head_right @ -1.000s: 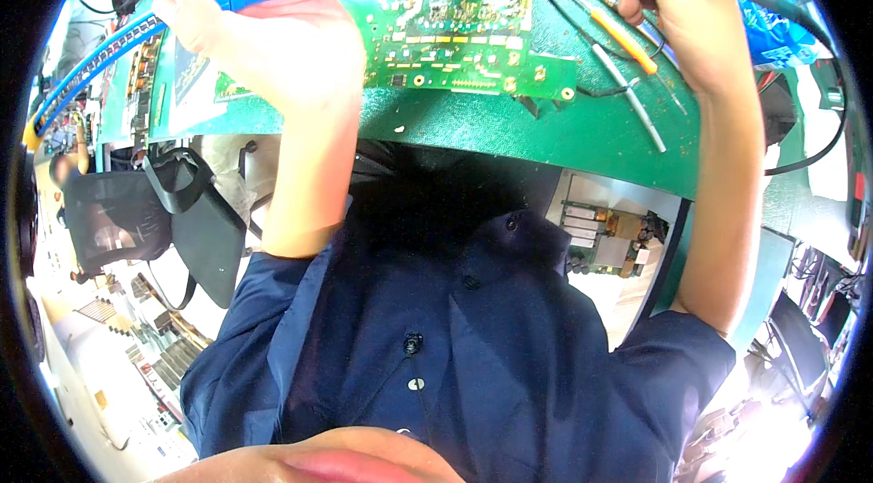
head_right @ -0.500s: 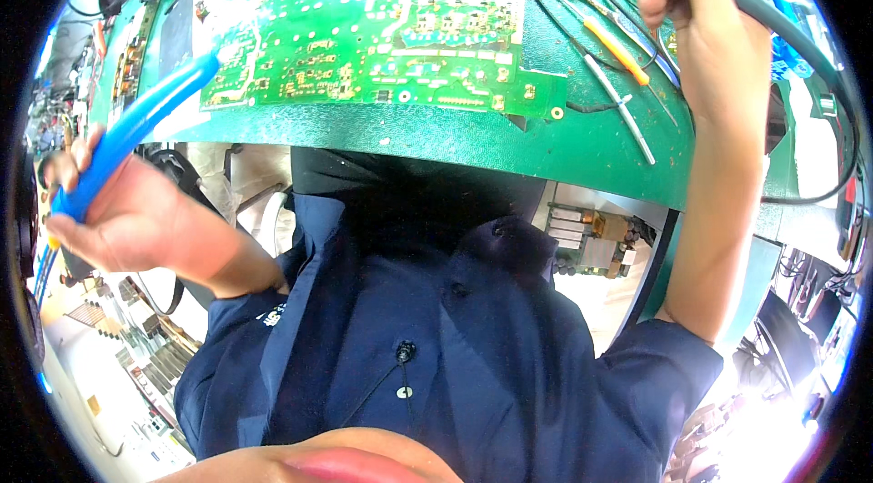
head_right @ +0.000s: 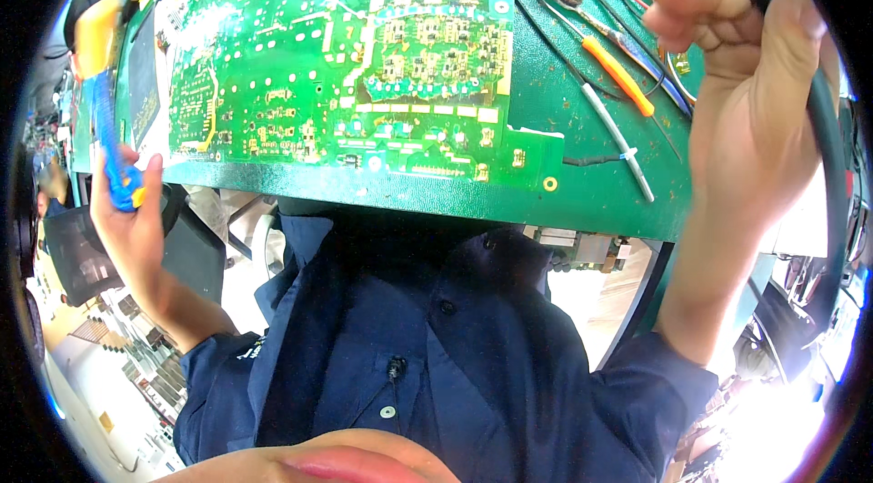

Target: The person is using a soldering iron and a desoldering pump to repair a green printed circuit board. They apply heat to the solder joints with the iron and use the pump to remove excess solder from various components on the board.

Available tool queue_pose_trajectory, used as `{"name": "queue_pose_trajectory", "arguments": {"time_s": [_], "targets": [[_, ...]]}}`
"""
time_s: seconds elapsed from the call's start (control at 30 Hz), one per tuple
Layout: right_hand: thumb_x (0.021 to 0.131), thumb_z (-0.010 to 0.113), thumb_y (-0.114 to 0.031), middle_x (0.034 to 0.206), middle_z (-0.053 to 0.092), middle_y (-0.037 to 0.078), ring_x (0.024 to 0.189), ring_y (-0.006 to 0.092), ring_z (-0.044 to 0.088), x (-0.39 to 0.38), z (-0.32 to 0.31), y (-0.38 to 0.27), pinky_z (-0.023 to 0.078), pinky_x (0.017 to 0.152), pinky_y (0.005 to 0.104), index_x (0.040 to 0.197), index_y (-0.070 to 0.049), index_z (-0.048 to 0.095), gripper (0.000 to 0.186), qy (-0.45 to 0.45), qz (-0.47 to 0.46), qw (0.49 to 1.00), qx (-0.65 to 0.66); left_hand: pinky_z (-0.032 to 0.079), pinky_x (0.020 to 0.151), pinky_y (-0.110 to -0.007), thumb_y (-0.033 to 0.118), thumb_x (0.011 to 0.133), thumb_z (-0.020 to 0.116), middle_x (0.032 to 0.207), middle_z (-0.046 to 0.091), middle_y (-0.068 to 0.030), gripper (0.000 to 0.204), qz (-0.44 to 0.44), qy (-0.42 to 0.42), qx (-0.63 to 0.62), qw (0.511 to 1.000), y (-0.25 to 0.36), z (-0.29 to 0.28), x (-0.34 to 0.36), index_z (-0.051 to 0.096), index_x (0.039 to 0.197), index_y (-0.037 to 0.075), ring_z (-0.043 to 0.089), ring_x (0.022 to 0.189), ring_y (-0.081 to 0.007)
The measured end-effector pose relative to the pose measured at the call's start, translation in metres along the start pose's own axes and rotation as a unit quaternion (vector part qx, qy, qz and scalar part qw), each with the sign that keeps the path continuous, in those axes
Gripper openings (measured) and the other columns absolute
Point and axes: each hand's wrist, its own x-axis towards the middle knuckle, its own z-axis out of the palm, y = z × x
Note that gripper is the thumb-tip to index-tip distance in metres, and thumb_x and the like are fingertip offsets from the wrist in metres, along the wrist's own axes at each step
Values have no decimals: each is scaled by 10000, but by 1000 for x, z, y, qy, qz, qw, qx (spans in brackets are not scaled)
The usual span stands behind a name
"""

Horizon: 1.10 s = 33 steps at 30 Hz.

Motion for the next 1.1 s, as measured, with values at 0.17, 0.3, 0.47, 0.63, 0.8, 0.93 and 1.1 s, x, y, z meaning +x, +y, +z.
{"name": "queue_pose_trajectory", "arguments": {"time_s": [0.17, 0.3, 0.47, 0.63, 0.8, 0.93, 1.1], "targets": [[887, 246, -530, 1006, 562, 254, 886, 303, 581, -10, 23, -5, 446, 791, 355, 1232, 15, 348, 653, -9, 2, 998, 61, 411, 484, -286, 87, 688, 685, 600, 509, -97, 245, 126, -173, 38, 976, 50, 28, 12, 477, 817, 75, 533, 513, -222], [758, 202, -716, 1142, 459, 334, 1058, 426, 481, -22, 54, -26, 374, 906, 462, 1244, -53, 342, 833, -137, -27, 972, 187, 445, 488, -351, 134, 675, 656, 661, 567, -88, 250, 256, -271, 0, 928, 86, 44, 12, 476, 845, 95, 583, 597, -296], [659, 289, -791, 1233, 364, 353, 1134, 449, 414, -33, 69, -43, 331, 950, 490, 1236, -124, 333, 883, -234, -66, 950, 196, 484, 503, -386, 130, 715, 557, 674, 608, -101, 179, 331, -317, 31, 888, 138, 48, 8, 555, 867, 34, 626, 655, -280], [671, 422, -739, 1255, 320, 366, 1104, 410, 454, -46, 81, -54, 338, 943, 455, 1192, -127, 323, 810, -212, -94, 954, 190, 489, 514, -344, 116, 663, 600, 705, 627, -35, 127, 362, -247, -11, 899, 153, 53, -13, 617, 781, 74, 634, 676, -240], [724, 528, -625, 1185, 409, 319, 1072, 355, 480, -66, 100, -57, 348, 921, 412, 1122, -92, 317, 698, -173, -93, 970, 141, 491, 512, -327, 167, 677, 569, 736, 609, -30, 89, 382, -185, -27, 905, 143, 54, -30, 613, 726, 107, 624, 645, -222], [755, 540, -583, 1158, 439, 300, 1046, 337, 486, -73, 115, -56, 352, 906, 410, 1120, -94, 320, 649, -169, -139, 971, 96, 500, 628, -328, 193, 700, 569, 867, 615, -10, 137, 335, -284, -89, 894, 143, 46, -37, 663, 793, 159, 616, 809, -202], [772, 539, -562, 1132, 461, 299, 1031, 337, 494, -81, 126, -61, 353, 902, 416, 1123, -90, 322, 627, -126, -134, 980, 75, 500, 665, -334, 188, 713, 567, 903, 609, 1, 135, 393, -224, -59, 890, 138, 41, -44, 664, 805, 168, 605, 858, -229]]}}
